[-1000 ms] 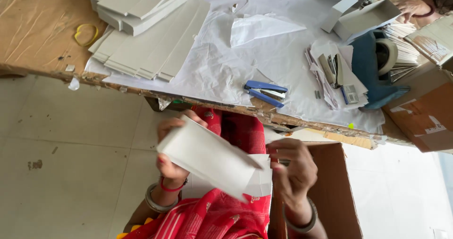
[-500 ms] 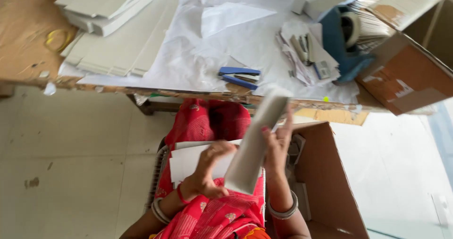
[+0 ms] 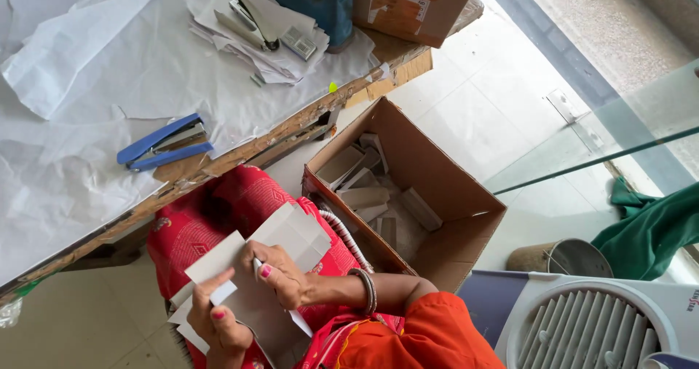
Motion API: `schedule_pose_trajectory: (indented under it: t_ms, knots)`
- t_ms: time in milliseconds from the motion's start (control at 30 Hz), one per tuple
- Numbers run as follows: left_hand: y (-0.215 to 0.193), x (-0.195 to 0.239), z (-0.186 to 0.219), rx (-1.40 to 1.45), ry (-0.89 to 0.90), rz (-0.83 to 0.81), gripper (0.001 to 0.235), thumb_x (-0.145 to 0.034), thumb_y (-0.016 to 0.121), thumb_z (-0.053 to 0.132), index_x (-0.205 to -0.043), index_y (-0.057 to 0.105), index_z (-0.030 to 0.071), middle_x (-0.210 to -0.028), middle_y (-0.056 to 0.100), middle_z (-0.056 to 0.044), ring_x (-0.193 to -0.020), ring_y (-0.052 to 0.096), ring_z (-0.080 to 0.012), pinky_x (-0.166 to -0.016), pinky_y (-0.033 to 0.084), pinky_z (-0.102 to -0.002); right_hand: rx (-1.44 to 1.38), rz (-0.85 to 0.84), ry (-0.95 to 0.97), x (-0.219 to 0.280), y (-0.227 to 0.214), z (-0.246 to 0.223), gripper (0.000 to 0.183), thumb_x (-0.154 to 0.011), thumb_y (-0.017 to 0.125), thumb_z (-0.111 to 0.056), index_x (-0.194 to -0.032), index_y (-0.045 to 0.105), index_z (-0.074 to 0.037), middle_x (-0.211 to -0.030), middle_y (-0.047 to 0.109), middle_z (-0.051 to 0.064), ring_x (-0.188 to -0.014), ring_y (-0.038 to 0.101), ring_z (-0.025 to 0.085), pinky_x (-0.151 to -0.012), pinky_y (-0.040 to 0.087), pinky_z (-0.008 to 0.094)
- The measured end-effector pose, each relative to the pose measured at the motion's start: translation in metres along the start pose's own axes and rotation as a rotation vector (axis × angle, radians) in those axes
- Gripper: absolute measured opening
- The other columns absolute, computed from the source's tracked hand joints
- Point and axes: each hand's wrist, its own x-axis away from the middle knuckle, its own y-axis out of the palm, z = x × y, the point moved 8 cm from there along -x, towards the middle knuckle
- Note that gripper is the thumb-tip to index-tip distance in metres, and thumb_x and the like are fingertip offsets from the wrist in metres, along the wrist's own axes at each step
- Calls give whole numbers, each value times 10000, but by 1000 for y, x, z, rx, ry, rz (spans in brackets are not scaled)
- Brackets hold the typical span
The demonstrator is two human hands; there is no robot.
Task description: Assembling and stapling cardboard boxes for packaging products.
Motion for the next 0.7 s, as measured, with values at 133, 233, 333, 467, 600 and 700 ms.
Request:
schedule_pose_trajectory:
  t_ms: [133,233,333,467,600,700]
  knots:
    - [10,-2,17,-214,-1,46,593,-1056,289,570,-995,573,53,-976,566,-125,-872,561,-184,-781,468,-244,2,116,0,-9,-4,5,464,-1149,349,-410,-880,484,-58,-798,476,51,-702,431,134,-751,394,243]
    - [29,-31,90,-134,126,105,485,-1114,379,503,-996,449,37,-1123,461,-163,-1057,535,-228,-965,451,-332,-101,231,-82,-28,-4,-29,436,-1165,388,-364,-875,488,-53,-895,496,65,-945,461,166,-937,405,279]
    - [25,-37,92,142,184,65,412,-1116,536,395,-1157,395,11,-1221,506,-211,-1202,594,-285,-1149,493,-468,-385,337,10,-30,-10,-33,307,-1076,510,-371,-961,510,-86,-990,567,68,-1082,549,186,-1029,449,336]
    - [16,-31,39,685,-42,-97,353,-1033,652,345,-1085,479,41,-1184,552,-181,-1287,550,-322,-1178,420,-514,-636,223,195,-25,-10,-11,244,-1023,683,-329,-983,592,-106,-1142,623,100,-1122,604,194,-1027,491,351]
    - [24,-20,27,1252,-377,-289,418,-929,729,342,-1081,490,35,-1388,501,-184,-1360,459,-368,-1092,390,-511,-129,-157,176,-62,-6,-79,101,-949,780,-173,-951,712,-98,-1321,618,91,-1203,615,184,-909,565,323]
    - [36,-22,45,1329,-449,-426,430,-893,736,348,-1079,495,44,-1357,433,-231,-1426,352,-406,-1087,382,-544,291,-452,76,-106,-19,-81,37,-1030,759,-143,-1061,772,-126,-1146,762,50,-1083,750,155,-881,646,299]
